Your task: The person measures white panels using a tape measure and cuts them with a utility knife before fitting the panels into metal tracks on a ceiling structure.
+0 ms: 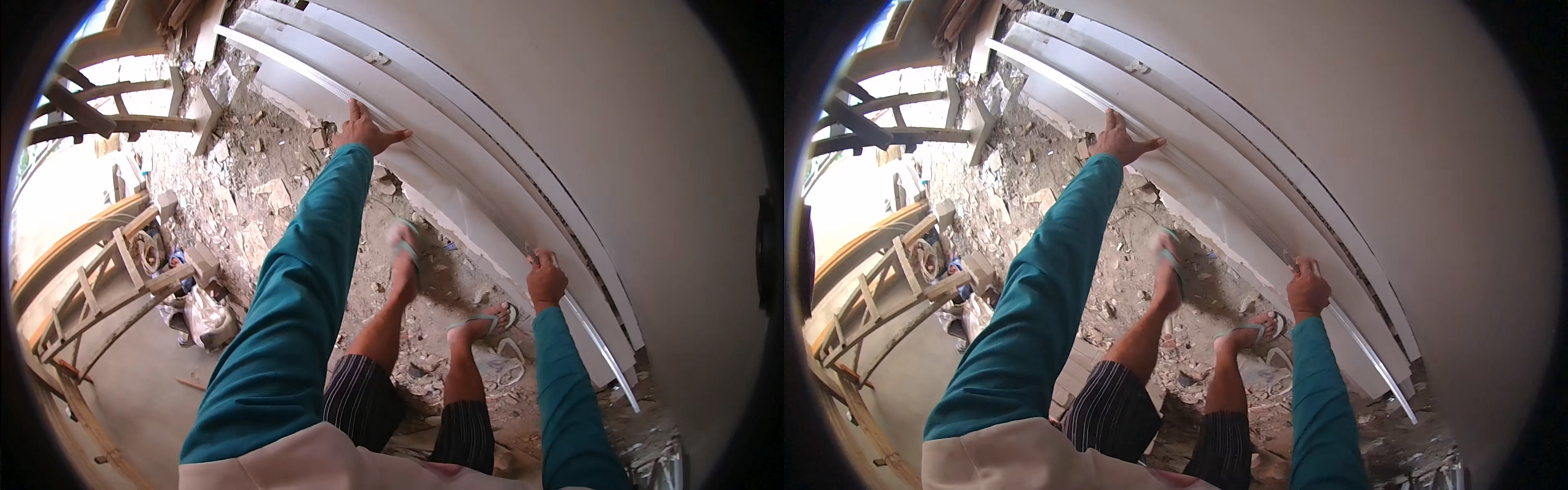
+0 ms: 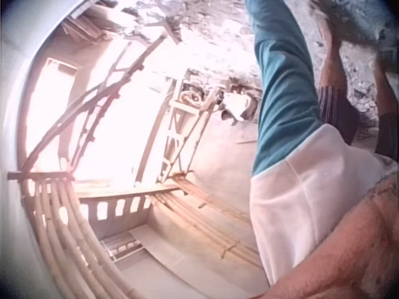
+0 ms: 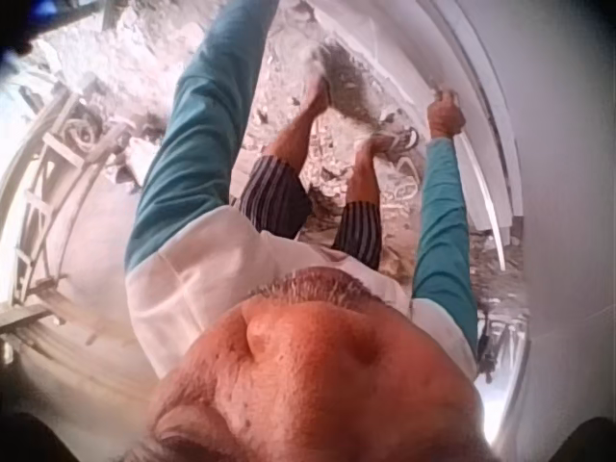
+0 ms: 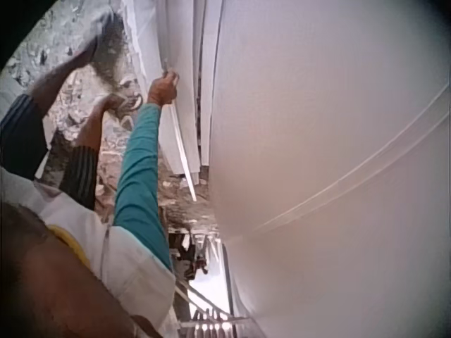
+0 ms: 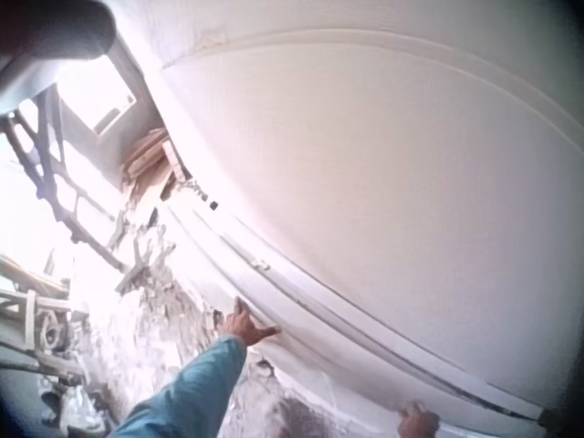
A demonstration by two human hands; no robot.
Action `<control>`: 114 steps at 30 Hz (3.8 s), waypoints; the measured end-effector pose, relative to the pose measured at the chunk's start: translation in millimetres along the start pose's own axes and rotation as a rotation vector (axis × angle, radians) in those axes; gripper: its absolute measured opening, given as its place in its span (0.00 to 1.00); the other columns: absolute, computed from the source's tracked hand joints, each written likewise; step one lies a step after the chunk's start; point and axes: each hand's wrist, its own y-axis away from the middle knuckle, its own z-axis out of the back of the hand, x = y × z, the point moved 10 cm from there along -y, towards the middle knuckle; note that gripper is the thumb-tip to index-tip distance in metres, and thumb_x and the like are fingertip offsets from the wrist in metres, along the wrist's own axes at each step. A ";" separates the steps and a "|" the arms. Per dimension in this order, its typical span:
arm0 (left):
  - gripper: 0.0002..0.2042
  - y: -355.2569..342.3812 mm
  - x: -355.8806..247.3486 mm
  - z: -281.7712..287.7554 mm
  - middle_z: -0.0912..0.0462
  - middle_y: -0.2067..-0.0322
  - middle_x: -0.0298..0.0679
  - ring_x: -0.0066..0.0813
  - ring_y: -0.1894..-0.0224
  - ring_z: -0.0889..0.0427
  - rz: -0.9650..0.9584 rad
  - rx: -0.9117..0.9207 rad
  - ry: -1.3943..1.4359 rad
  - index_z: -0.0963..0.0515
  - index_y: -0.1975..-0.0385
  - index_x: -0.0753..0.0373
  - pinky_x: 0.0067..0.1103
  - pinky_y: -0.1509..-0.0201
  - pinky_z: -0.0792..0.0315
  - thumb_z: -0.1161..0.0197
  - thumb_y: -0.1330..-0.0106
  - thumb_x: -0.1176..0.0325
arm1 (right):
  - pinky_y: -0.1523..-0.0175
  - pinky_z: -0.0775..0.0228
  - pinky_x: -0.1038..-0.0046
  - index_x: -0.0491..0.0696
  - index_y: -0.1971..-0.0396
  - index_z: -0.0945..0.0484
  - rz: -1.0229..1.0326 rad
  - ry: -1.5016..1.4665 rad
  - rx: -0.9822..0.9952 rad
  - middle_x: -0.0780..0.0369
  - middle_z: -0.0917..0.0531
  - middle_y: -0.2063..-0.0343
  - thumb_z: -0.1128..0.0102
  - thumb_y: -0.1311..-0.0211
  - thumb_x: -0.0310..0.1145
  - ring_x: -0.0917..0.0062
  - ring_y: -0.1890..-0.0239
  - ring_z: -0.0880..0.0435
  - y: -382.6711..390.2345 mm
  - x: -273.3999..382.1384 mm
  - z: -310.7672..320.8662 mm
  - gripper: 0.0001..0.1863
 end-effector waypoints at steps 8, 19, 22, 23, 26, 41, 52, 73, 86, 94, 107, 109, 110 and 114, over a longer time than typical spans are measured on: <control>0.68 -5.0 9.6 -0.4 0.53 0.20 0.44 0.50 0.28 0.33 0.033 -0.039 0.058 0.54 0.22 0.64 0.49 0.33 0.31 0.22 0.58 0.32 | 0.58 0.20 0.57 0.52 0.59 0.21 -0.063 0.112 0.088 0.62 0.17 0.55 0.35 0.38 0.31 0.57 0.60 0.13 -13.2 18.2 14.1 0.09; 0.62 -6.2 19.1 -1.5 0.60 0.20 0.42 0.42 0.38 0.24 0.069 -0.013 0.255 0.53 0.23 0.68 0.49 0.37 0.33 0.19 0.53 0.46 | 0.47 0.26 0.50 0.36 0.46 0.29 0.170 -0.276 0.142 0.41 0.20 0.51 0.38 0.36 0.27 0.42 0.49 0.21 -172.7 256.4 33.0 0.21; 0.62 -8.2 19.7 2.6 0.61 0.19 0.41 0.40 0.36 0.29 0.063 -0.013 0.221 0.53 0.23 0.68 0.52 0.33 0.37 0.20 0.52 0.45 | 0.49 0.24 0.53 0.42 0.45 0.26 0.257 -0.442 0.178 0.43 0.16 0.54 0.39 0.31 0.35 0.44 0.50 0.19 -244.9 390.9 44.8 0.19; 0.62 -8.6 18.8 1.2 0.61 0.19 0.41 0.40 0.36 0.29 0.060 -0.013 0.230 0.53 0.23 0.68 0.52 0.33 0.37 0.20 0.52 0.45 | 0.49 0.24 0.55 0.44 0.47 0.24 0.198 -0.390 0.251 0.44 0.16 0.56 0.40 0.30 0.37 0.44 0.50 0.18 -267.4 418.9 33.7 0.17; 0.62 -12.5 20.8 -0.8 0.61 0.19 0.41 0.41 0.37 0.29 0.054 -0.026 0.280 0.52 0.23 0.68 0.54 0.31 0.40 0.20 0.54 0.46 | 0.52 0.24 0.55 0.45 0.51 0.23 0.365 -0.356 0.284 0.43 0.16 0.59 0.41 0.30 0.41 0.43 0.54 0.18 -326.5 519.5 4.9 0.17; 0.47 -13.9 25.5 -24.6 0.64 0.19 0.42 0.39 0.45 0.28 0.029 -0.194 0.372 0.43 0.26 0.72 0.55 0.37 0.39 0.28 0.46 0.61 | 0.37 0.26 0.55 0.41 0.49 0.19 0.579 -0.033 0.398 0.44 0.16 0.49 0.45 0.33 0.40 0.49 0.45 0.16 -416.8 744.1 -67.8 0.21; 0.41 -16.0 16.1 -39.3 0.60 0.20 0.44 0.44 0.39 0.32 -0.025 -0.186 0.654 0.44 0.26 0.71 0.59 0.36 0.41 0.35 0.37 0.61 | 0.36 0.26 0.55 0.46 0.45 0.18 0.846 0.290 0.305 0.49 0.16 0.46 0.45 0.33 0.34 0.52 0.43 0.17 -455.5 765.5 -123.8 0.19; 0.35 -15.0 13.1 -64.7 0.38 0.27 0.44 0.52 0.23 0.48 -0.076 -0.160 0.518 0.35 0.28 0.53 0.71 0.30 0.62 0.44 0.31 0.40 | 0.38 0.22 0.58 0.45 0.46 0.17 0.480 0.154 0.558 0.52 0.16 0.44 0.45 0.32 0.28 0.57 0.42 0.16 -374.4 661.7 -68.1 0.18; 0.45 -14.2 25.4 -36.8 0.45 0.24 0.40 0.49 0.22 0.49 0.012 0.013 0.215 0.40 0.25 0.47 0.68 0.29 0.54 0.31 0.43 0.39 | 0.40 0.21 0.60 0.44 0.48 0.16 0.410 0.077 0.521 0.52 0.16 0.45 0.44 0.32 0.29 0.59 0.43 0.15 -298.9 539.6 -45.2 0.16; 0.54 -10.5 14.1 -18.2 0.58 0.19 0.30 0.48 0.23 0.46 0.032 -0.033 0.210 0.52 0.21 0.50 0.65 0.28 0.50 0.30 0.45 0.38 | 0.40 0.22 0.59 0.43 0.48 0.20 0.401 -0.015 0.516 0.51 0.16 0.46 0.52 0.23 0.38 0.57 0.44 0.16 -255.2 454.6 -27.1 0.17; 0.66 -14.2 8.6 -22.2 0.59 0.19 0.33 0.46 0.23 0.44 0.015 -0.127 0.127 0.55 0.21 0.61 0.65 0.28 0.47 0.25 0.55 0.31 | 0.44 0.21 0.56 0.40 0.47 0.24 0.260 -0.016 0.556 0.46 0.15 0.51 0.53 0.24 0.34 0.53 0.47 0.14 -185.0 310.3 -15.5 0.16; 0.67 -14.1 6.0 -21.4 0.59 0.19 0.34 0.46 0.22 0.44 0.020 -0.120 0.094 0.55 0.21 0.62 0.65 0.28 0.46 0.25 0.55 0.30 | 0.46 0.23 0.50 0.38 0.49 0.27 0.297 -0.036 0.536 0.41 0.15 0.56 0.50 0.29 0.34 0.46 0.52 0.15 -174.7 289.6 -19.2 0.17; 0.67 -14.7 5.7 -22.1 0.59 0.19 0.34 0.46 0.22 0.44 0.030 -0.114 0.062 0.56 0.21 0.63 0.64 0.29 0.45 0.25 0.55 0.30 | 0.46 0.23 0.50 0.38 0.49 0.27 0.290 -0.035 0.535 0.41 0.15 0.56 0.50 0.29 0.34 0.46 0.52 0.15 -170.5 278.0 -17.6 0.17; 0.68 -19.5 6.5 -23.4 0.60 0.19 0.39 0.45 0.22 0.45 0.013 -0.122 0.065 0.57 0.22 0.66 0.60 0.28 0.41 0.26 0.54 0.30 | 0.48 0.24 0.48 0.38 0.50 0.28 0.265 -0.006 0.584 0.41 0.15 0.59 0.51 0.29 0.33 0.45 0.54 0.15 -146.1 238.4 -11.0 0.16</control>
